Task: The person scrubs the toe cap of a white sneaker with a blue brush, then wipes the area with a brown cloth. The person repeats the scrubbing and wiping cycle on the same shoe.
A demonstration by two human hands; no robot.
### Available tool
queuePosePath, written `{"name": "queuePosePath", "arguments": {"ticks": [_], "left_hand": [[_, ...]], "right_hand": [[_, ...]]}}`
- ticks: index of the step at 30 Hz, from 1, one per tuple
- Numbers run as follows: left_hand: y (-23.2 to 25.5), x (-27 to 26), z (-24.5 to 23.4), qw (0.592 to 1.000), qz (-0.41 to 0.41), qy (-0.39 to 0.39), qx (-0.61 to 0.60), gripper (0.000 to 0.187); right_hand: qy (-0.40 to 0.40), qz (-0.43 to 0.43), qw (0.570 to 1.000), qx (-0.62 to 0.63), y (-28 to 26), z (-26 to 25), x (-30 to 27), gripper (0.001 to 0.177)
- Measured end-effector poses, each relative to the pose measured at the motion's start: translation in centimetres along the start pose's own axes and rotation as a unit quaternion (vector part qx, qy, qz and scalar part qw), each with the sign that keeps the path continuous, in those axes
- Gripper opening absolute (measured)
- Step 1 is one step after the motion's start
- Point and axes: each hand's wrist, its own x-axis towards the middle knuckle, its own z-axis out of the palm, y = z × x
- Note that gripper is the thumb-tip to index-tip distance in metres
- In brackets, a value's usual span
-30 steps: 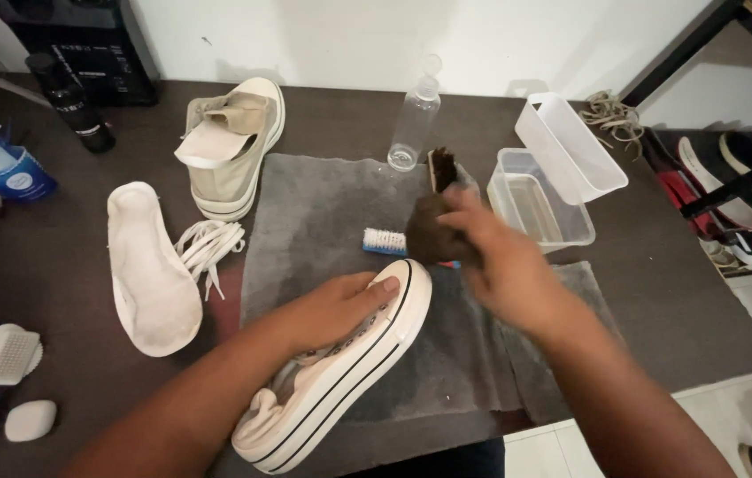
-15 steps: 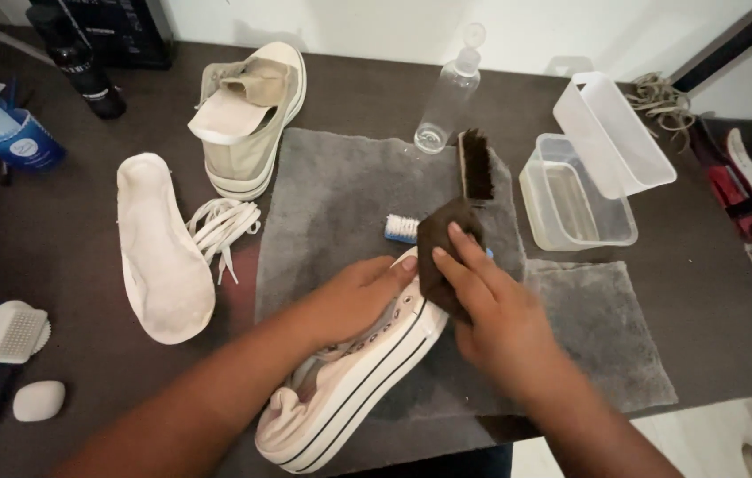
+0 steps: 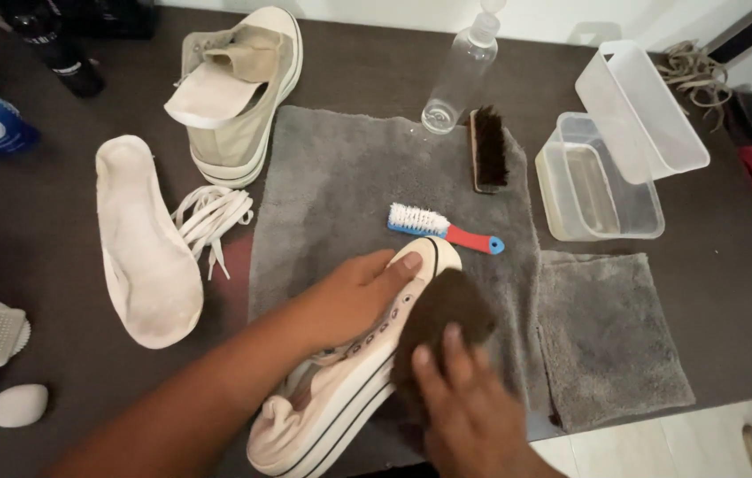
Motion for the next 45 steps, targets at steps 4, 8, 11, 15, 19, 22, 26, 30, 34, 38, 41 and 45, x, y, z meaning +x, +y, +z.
{"name": "queuePosePath", "arguments": {"ticks": [4, 8, 11, 15, 19, 22, 26, 30, 34, 38, 41, 45], "left_hand": [[-1.1, 0.7, 0.1, 0.999, 0.039, -0.013, -0.033, 0.051], [-1.6, 1.1, 0.4, 0.999, 0.047, -0.003, -0.018, 0.051], [-1.2, 1.0, 0.4, 0.999, 0.03, 0.001, -0.032, 0.054], [-0.9, 1.0, 0.1, 0.999, 0.024, -0.015, -0.034, 0.074], [-1.5, 1.7, -0.1, 0.999, 0.036, 0.004, -0.038, 0.068], [-0.8, 1.0, -0.2, 0.999, 0.047, 0.011, -0.003, 0.077], [-0.4, 0.6, -0.1, 0.998, 0.053, 0.006, 0.018, 0.074], [-1.1, 1.3, -0.1, 0.997, 0.081, -0.002, 0.007, 0.077], [-0.9, 1.4, 0.1, 0.999, 0.043, 0.0, 0.009, 0.077], [-1.1, 1.4, 0.1, 0.999, 0.046, 0.009, -0.005, 0.067], [-1.2, 1.6, -0.1, 0.998, 0.068, 0.004, -0.005, 0.066], [-0.2, 0.8, -0.1, 0.999, 0.045, -0.008, -0.005, 0.068]], "right_hand": [[0.016, -0.033, 0.999, -0.024, -1.3, 1.1, -1.6, 0.048], [0.016, -0.017, 0.999, -0.028, -1.5, 0.4, -0.9, 0.047], [-0.007, -0.058, 0.997, -0.047, -2.4, 1.6, -2.8, 0.041], [-0.072, -0.081, 0.991, 0.079, -4.1, 0.7, -2.6, 0.034], [0.0, -0.058, 0.987, 0.147, -2.0, 0.4, -3.2, 0.033], [0.249, 0.294, 0.754, 0.533, -2.1, -1.7, -1.2, 0.027], [0.23, 0.59, 0.619, 0.464, 2.5, -2.0, -0.8, 0.052], [0.329, 0.619, 0.459, 0.545, 3.1, -3.3, 1.0, 0.049], [0.34, 0.566, 0.48, 0.578, 4.4, -2.6, -0.8, 0.043], [0.352, 0.547, 0.607, 0.455, 6.2, -3.8, -1.8, 0.052], [0.368, 0.46, 0.773, 0.236, 8.6, -4.4, -4.7, 0.056], [0.326, 0.198, 0.92, -0.088, 12.0, -6.2, -8.2, 0.036]]}}
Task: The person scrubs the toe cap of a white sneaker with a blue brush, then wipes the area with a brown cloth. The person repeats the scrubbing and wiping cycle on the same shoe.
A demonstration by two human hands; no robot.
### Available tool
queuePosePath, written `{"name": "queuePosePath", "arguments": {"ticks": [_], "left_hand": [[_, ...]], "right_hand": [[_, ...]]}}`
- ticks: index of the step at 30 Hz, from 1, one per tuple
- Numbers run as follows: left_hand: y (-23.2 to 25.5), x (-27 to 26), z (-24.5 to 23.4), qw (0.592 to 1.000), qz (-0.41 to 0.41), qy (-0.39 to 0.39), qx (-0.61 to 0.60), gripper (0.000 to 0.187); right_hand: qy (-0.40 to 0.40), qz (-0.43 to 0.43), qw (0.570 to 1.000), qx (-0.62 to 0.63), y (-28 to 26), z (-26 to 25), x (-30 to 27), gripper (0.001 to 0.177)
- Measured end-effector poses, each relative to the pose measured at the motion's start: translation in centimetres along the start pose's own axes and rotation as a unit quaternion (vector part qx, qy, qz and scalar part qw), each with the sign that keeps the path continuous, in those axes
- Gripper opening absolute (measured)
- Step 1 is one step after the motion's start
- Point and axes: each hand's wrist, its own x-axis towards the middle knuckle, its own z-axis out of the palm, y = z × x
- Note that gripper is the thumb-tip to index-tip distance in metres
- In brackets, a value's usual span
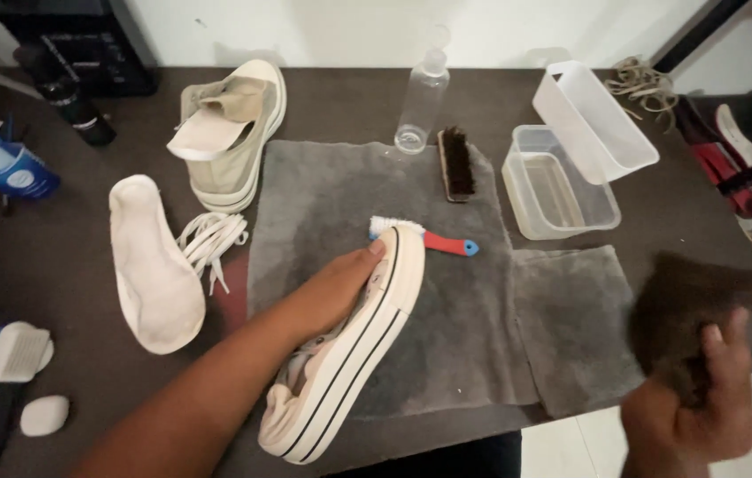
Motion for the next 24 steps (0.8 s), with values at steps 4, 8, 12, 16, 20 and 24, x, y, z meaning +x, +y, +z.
{"name": "queuePosePath", "arguments": {"ticks": [4, 8, 12, 16, 20, 24], "left_hand": [[-0.8, 0.5, 0.1, 0.999, 0.025, 0.015, -0.017, 0.065], [-0.3, 0.0, 0.0, 1.0, 0.021, 0.002, -0.013, 0.07], [1.1, -1.0, -0.2, 1.0, -0.005, -0.021, -0.014, 0.074], [0.3, -0.5, -0.3, 0.999, 0.031, -0.013, -0.003, 0.072], [1.4, -1.4, -0.3, 1.0, -0.001, -0.023, -0.002, 0.073], [1.5, -1.3, -0.3, 0.999, -0.011, -0.036, -0.003, 0.075]], "right_hand": [[-0.144, -0.02, 0.981, -0.127, 0.6, -3.1, 0.0, 0.076], [-0.114, -0.07, 0.975, -0.179, 2.3, -1.9, -0.6, 0.062], [-0.166, -0.065, 0.976, -0.125, 3.9, 0.6, -2.6, 0.063], [-0.269, -0.041, 0.959, -0.082, 1.6, 1.7, -2.0, 0.066], [-0.301, -0.017, 0.949, -0.097, 0.9, 1.7, -1.1, 0.051], [-0.223, -0.075, 0.952, -0.195, 0.6, 2.3, -0.3, 0.018]]}}
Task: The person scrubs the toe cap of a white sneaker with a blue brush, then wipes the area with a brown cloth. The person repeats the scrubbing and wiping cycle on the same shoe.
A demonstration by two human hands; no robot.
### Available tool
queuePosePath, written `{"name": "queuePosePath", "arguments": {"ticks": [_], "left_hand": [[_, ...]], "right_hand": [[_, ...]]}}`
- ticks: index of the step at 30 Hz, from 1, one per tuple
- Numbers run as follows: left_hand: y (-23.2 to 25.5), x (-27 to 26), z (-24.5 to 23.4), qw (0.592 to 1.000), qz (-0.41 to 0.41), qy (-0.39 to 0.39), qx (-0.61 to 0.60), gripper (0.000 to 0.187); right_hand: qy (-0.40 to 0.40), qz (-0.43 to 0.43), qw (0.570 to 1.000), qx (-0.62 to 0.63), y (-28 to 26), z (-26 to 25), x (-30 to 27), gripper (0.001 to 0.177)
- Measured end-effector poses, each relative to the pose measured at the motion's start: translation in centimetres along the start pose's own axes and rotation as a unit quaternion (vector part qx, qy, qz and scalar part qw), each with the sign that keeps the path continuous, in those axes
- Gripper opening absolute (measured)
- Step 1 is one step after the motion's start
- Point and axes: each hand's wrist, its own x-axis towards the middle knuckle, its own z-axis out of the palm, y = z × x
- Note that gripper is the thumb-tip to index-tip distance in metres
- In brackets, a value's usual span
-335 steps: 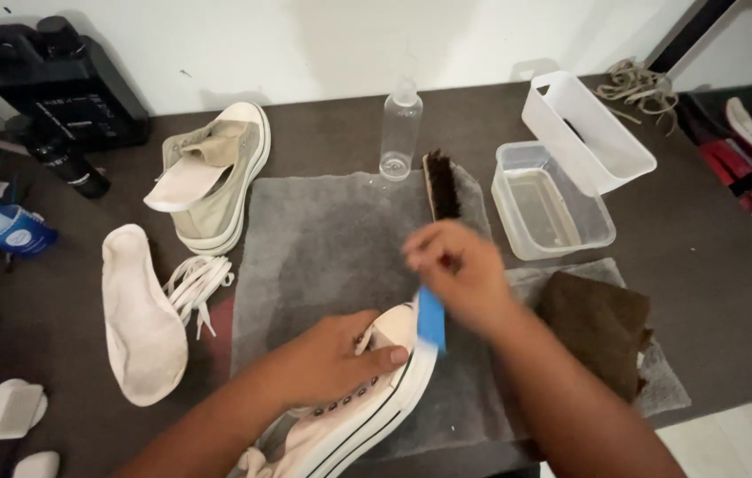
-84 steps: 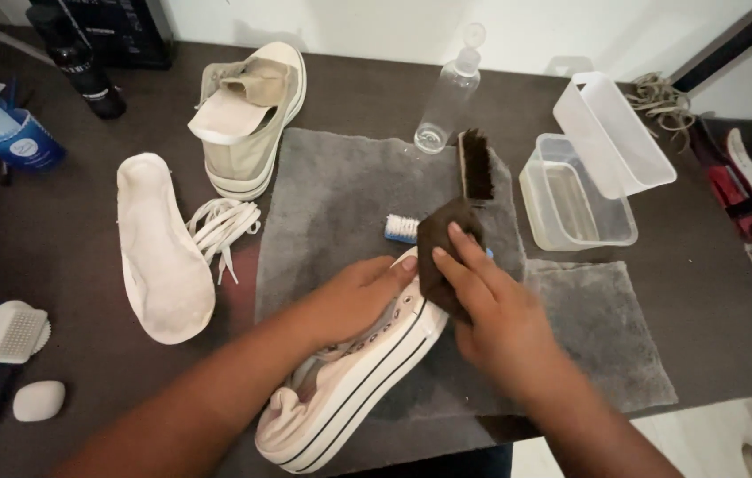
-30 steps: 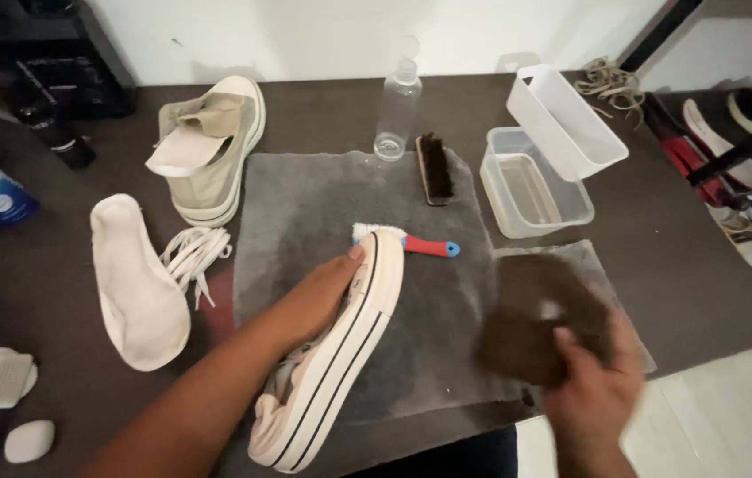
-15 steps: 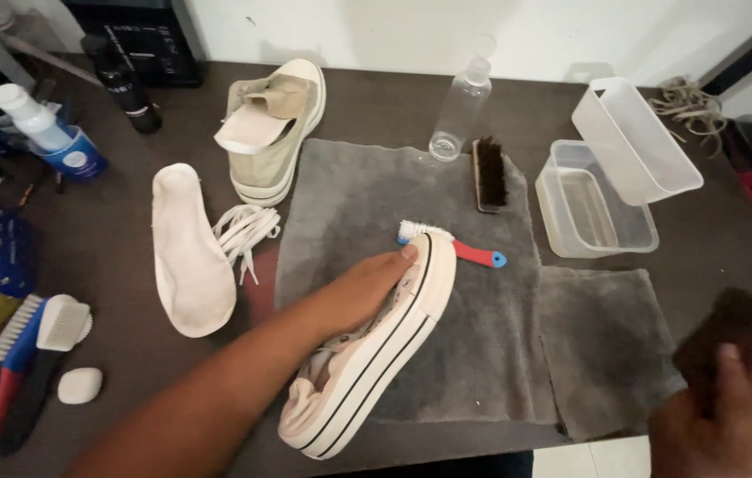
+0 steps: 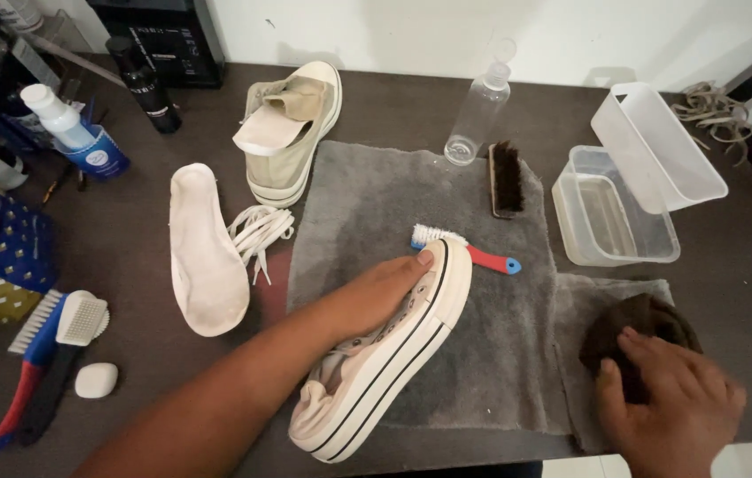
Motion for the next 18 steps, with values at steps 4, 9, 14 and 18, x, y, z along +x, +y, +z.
{"name": "queuePosePath", "arguments": {"ticks": [4, 9, 14, 18], "left_hand": [[-0.7, 0.5, 0.2, 1.0, 0.017, 0.01, 0.016, 0.077], [-0.7, -0.6, 0.2, 0.996, 0.087, 0.001, -0.02, 0.081], [-1.3, -0.1, 0.0, 0.995, 0.096, -0.002, -0.024, 0.078], [-1.6, 0.4, 0.2, 0.994, 0.101, -0.008, -0.04, 0.08]], "right_hand": [[0.03, -0.074, 0.975, 0.209, -4.5, -3.0, 6.9, 0.014], [-0.081, -0.12, 0.971, 0.189, -7.3, -0.5, 12.5, 0.034], [-0.294, -0.127, 0.942, 0.101, -10.1, 2.1, 16.0, 0.036], [-0.377, -0.101, 0.917, 0.08, -11.4, 4.5, 15.6, 0.041]]}}
